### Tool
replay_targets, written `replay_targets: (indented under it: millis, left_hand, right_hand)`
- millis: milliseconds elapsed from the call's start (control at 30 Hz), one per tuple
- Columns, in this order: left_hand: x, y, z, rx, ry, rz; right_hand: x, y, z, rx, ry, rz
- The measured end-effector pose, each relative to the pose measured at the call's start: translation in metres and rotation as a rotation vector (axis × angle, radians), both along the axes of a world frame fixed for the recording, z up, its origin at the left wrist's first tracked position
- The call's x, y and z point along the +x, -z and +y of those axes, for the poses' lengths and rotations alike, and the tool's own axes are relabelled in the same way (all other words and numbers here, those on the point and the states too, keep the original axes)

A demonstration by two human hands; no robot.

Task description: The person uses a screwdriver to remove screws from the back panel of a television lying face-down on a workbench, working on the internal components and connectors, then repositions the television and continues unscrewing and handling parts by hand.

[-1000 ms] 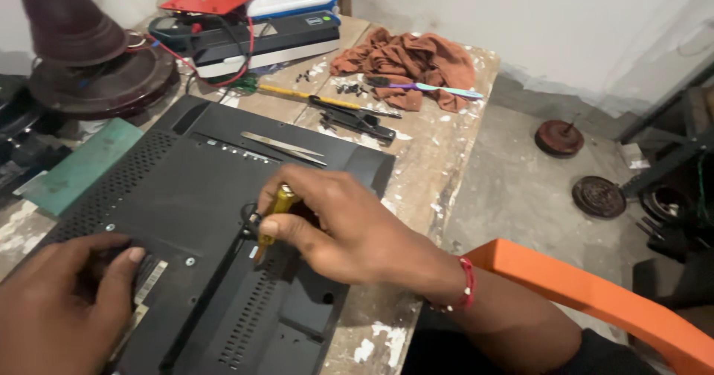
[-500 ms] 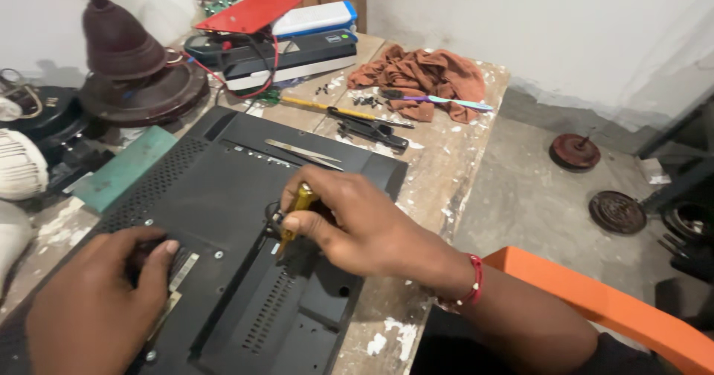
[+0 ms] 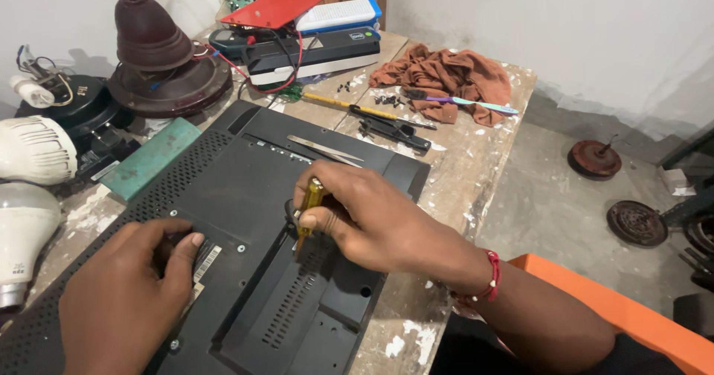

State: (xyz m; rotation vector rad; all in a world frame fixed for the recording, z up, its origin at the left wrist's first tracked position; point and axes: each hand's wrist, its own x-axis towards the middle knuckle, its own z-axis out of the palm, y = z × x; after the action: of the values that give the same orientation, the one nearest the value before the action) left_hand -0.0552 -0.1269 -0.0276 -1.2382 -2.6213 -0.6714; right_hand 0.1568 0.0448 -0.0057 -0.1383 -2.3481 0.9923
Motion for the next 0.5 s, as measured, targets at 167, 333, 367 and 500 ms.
replay_targets:
  millis: [167, 333, 367, 500]
  left_hand:
    - [0.014, -0.007, 0.005, 0.229, 0.102, -0.206]
    - [0.038, -0.014, 0.016, 0.457, 0.308, -0.538]
    - [0.043, -0.016, 0.017, 0.489, 0.347, -0.593]
    - [0.058, -0.020, 0.023, 0.618, 0.549, -0.690]
  right_hand:
    - [-0.002, 0.001, 0.004, 0.027, -0.001, -0.007]
    - [-0.006, -0.001, 0.007, 0.146, -0.007, 0.016]
    - [-0.009, -0.002, 0.007, 0.171, 0.012, 0.008]
    - [-0.012, -0.005, 0.003, 0.217, -0.006, 0.008]
